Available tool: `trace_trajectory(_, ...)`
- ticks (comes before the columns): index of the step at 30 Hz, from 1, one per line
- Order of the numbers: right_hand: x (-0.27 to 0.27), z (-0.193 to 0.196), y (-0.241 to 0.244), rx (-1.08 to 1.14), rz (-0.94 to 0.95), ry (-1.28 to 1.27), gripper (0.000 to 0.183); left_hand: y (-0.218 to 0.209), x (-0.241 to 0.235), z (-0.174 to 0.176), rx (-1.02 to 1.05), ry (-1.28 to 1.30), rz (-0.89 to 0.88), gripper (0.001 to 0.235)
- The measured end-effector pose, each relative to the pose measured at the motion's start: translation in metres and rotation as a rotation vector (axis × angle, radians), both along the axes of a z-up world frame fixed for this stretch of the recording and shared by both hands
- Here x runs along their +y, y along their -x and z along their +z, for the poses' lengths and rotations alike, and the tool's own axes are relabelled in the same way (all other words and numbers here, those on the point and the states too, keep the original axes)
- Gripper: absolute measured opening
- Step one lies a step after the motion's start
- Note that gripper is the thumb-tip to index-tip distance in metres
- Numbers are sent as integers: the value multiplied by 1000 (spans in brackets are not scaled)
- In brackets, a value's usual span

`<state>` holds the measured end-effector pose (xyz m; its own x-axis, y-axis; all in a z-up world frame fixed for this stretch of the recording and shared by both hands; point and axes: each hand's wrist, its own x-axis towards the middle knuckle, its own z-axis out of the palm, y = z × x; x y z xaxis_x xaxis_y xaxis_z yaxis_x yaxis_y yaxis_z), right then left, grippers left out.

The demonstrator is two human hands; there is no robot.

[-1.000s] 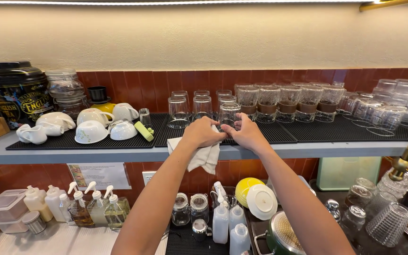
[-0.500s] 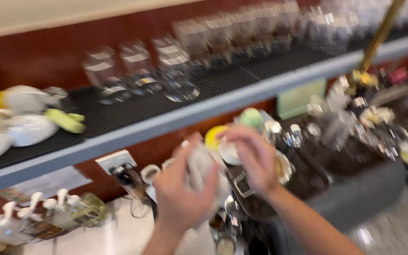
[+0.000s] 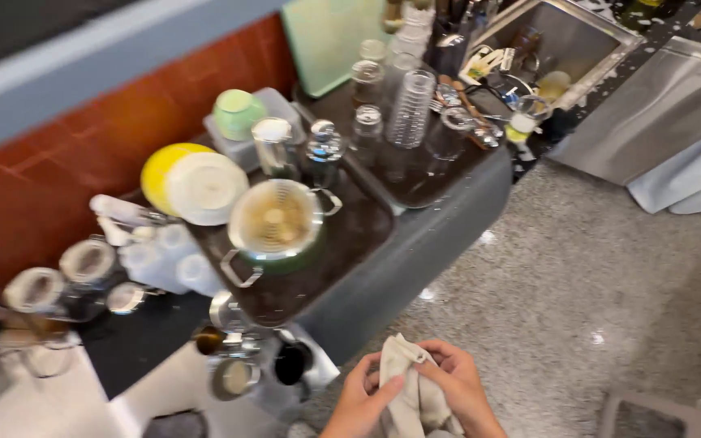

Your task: The recorder cleans and dries various glasses and cups using a white cloth and organizes them on shelves in a cafe kitchen.

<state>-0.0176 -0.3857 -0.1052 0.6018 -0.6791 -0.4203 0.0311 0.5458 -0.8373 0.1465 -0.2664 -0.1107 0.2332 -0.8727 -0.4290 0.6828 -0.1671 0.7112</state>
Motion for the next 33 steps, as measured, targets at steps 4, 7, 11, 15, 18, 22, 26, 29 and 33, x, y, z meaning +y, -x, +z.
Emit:
trace_trajectory(4,-71,17,49,102,-100,12,37,41,-79,-4,-114,-18,-154,35)
trace_trajectory(7,-128,41,88,22,-90,43,40,60,-139,31,-142,-131,-190,35)
trace_trajectory(11,-198,41,120,93,-107,88,34,82,-188,47,-6,-135,-65,36)
trace_trajectory(15,-256,34,119,198,-110,169,29,90,-226,50,141,-141,92,34)
trace_trajectory(18,-290,40,90,177,-30,256,27,83,-251,54,150,-130,145,35)
trace_trajectory(22,-340,49,46,147,69,356,25,68,-288,49,-16,-146,138,32)
trace_trajectory(26,-389,101,-12,214,100,762,24,44,-323,48,-6,-17,174,30)
trace_trajectory(29,-424,135,-52,216,137,1217,40,30,-346,64,101,47,213,28)
trace_trajectory(33,-465,159,-108,249,233,1741,72,27,-354,74,239,47,320,29)
